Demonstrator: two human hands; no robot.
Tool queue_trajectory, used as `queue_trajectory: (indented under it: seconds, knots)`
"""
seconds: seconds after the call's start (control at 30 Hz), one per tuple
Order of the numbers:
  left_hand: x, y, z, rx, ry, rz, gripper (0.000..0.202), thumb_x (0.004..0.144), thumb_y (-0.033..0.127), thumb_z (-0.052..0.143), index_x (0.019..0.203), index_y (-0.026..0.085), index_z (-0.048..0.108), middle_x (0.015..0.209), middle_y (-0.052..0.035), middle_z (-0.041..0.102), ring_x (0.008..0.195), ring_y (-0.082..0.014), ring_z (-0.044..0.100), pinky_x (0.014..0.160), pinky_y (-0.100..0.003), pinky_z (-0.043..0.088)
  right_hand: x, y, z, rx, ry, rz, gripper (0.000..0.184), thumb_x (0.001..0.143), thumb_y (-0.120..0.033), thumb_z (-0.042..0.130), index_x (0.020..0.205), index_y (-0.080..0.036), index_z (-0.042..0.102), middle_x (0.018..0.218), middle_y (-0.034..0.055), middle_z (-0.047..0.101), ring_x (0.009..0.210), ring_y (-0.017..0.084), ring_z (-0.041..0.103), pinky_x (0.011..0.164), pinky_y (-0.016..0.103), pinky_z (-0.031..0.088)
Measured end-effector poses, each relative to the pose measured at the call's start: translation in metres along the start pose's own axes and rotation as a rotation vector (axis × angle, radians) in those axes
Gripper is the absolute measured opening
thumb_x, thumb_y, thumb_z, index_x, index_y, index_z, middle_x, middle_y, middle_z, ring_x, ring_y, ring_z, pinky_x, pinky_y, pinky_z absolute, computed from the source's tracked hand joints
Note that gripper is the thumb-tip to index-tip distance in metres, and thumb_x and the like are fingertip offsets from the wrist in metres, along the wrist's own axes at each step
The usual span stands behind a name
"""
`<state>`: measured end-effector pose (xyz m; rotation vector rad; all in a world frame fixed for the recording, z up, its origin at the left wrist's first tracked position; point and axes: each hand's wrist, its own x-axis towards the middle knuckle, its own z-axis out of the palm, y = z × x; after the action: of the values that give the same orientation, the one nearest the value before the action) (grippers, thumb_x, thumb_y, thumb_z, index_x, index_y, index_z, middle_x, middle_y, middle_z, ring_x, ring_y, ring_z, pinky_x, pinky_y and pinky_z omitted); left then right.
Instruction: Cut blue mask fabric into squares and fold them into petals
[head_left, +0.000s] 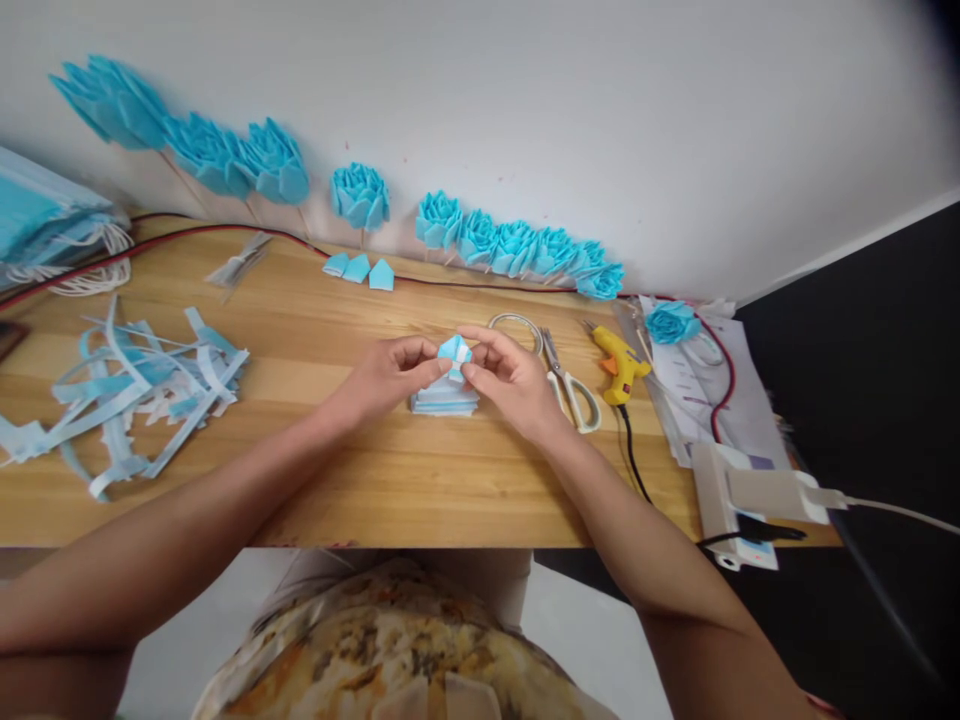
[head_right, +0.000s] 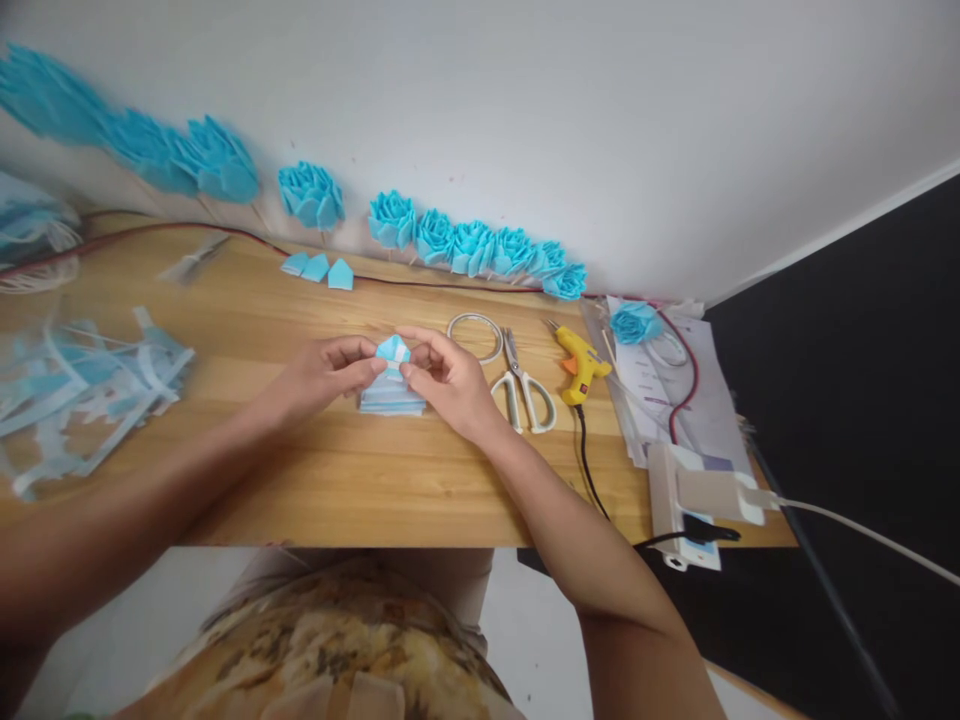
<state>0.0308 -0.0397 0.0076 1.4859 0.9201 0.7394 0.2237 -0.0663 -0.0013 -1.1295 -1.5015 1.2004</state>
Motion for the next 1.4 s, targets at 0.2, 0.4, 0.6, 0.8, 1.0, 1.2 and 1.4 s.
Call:
queue_trajectory:
  seconds: [0.2, 0.4, 0.6, 0.8, 1.0, 1.2, 1.4]
  knots:
    - [0.0006, -0.0051, -0.0012, 0.009, -0.011, 0.005, 0.026, 0.077, 0.042, 0.065, 0.075, 0.016, 0.059, 0.065, 0.0014, 0.056, 0.057, -0.0096, 0.049, 0.053, -0.022, 0.038, -0.0018, -0.0012, 0.0017, -0.031, -0.024, -0.014, 0.040, 0.082, -0.027, 0.064, 0.122, -0.023, 0.061, 0.079, -0.0019, 0.060, 0.070, 0.011, 0.056, 0.063, 0.025, 0.047]
    - [-0.0004, -0.0055, -0.0009, 0.030, -0.010, 0.006, 0.026, 0.077, 0.040, 0.065, 0.073, 0.016, 0.058, 0.064, 0.0017, 0.054, 0.057, -0.0094, 0.046, 0.053, -0.023, 0.035, -0.0031, -0.0053, 0.0009, 0.001, -0.065, 0.020, 0.038, 0.084, -0.030, 0.064, 0.122, -0.023, 0.062, 0.093, 0.0012, 0.065, 0.076, 0.012, 0.060, 0.068, 0.027, 0.051]
    - [-0.0025, -0.0038, 0.0032, 0.089, -0.047, 0.016, 0.027, 0.076, 0.038, 0.064, 0.064, 0.017, 0.052, 0.057, 0.0046, 0.043, 0.053, -0.0075, 0.037, 0.050, -0.021, 0.027, -0.0030, -0.0016, 0.0024, -0.040, 0.000, -0.025, 0.039, 0.082, -0.032, 0.069, 0.120, -0.024, 0.065, 0.084, -0.0013, 0.063, 0.073, 0.011, 0.057, 0.064, 0.025, 0.048]
    - [-0.0018, -0.0048, 0.0030, 0.105, -0.044, -0.007, 0.027, 0.076, 0.040, 0.063, 0.066, 0.017, 0.055, 0.057, 0.0042, 0.044, 0.053, -0.0080, 0.038, 0.050, -0.022, 0.028, -0.0021, 0.0015, -0.0012, -0.040, 0.014, -0.019, 0.035, 0.087, -0.037, 0.065, 0.120, -0.025, 0.065, 0.080, -0.0019, 0.063, 0.070, 0.011, 0.057, 0.063, 0.025, 0.048]
    - [-0.0046, -0.0005, 0.0057, 0.165, -0.041, 0.027, 0.025, 0.076, 0.035, 0.063, 0.063, 0.017, 0.053, 0.055, 0.0054, 0.041, 0.053, -0.0075, 0.035, 0.050, -0.022, 0.025, -0.0027, 0.0008, 0.0009, -0.017, -0.019, -0.021, 0.043, 0.082, -0.038, 0.071, 0.122, -0.025, 0.064, 0.087, -0.0016, 0.064, 0.072, 0.010, 0.057, 0.061, 0.023, 0.046]
    - [-0.0073, 0.0000, 0.0073, 0.213, -0.038, 0.057, 0.022, 0.077, 0.032, 0.063, 0.065, 0.017, 0.054, 0.056, 0.0055, 0.044, 0.053, -0.0076, 0.037, 0.051, -0.022, 0.027, -0.0033, -0.0005, 0.0013, -0.063, 0.035, -0.035, 0.036, 0.086, -0.039, 0.066, 0.119, -0.025, 0.066, 0.078, -0.0021, 0.063, 0.068, 0.011, 0.056, 0.062, 0.026, 0.047]
    - [-0.0029, -0.0053, 0.0032, 0.141, -0.018, 0.040, 0.024, 0.076, 0.036, 0.063, 0.067, 0.016, 0.055, 0.058, 0.0042, 0.045, 0.054, -0.0079, 0.038, 0.050, -0.021, 0.028, -0.0029, -0.0019, -0.0048, -0.022, 0.044, 0.008, 0.036, 0.092, -0.049, 0.058, 0.122, -0.031, 0.064, 0.085, 0.0005, 0.063, 0.077, 0.016, 0.062, 0.073, 0.033, 0.055]
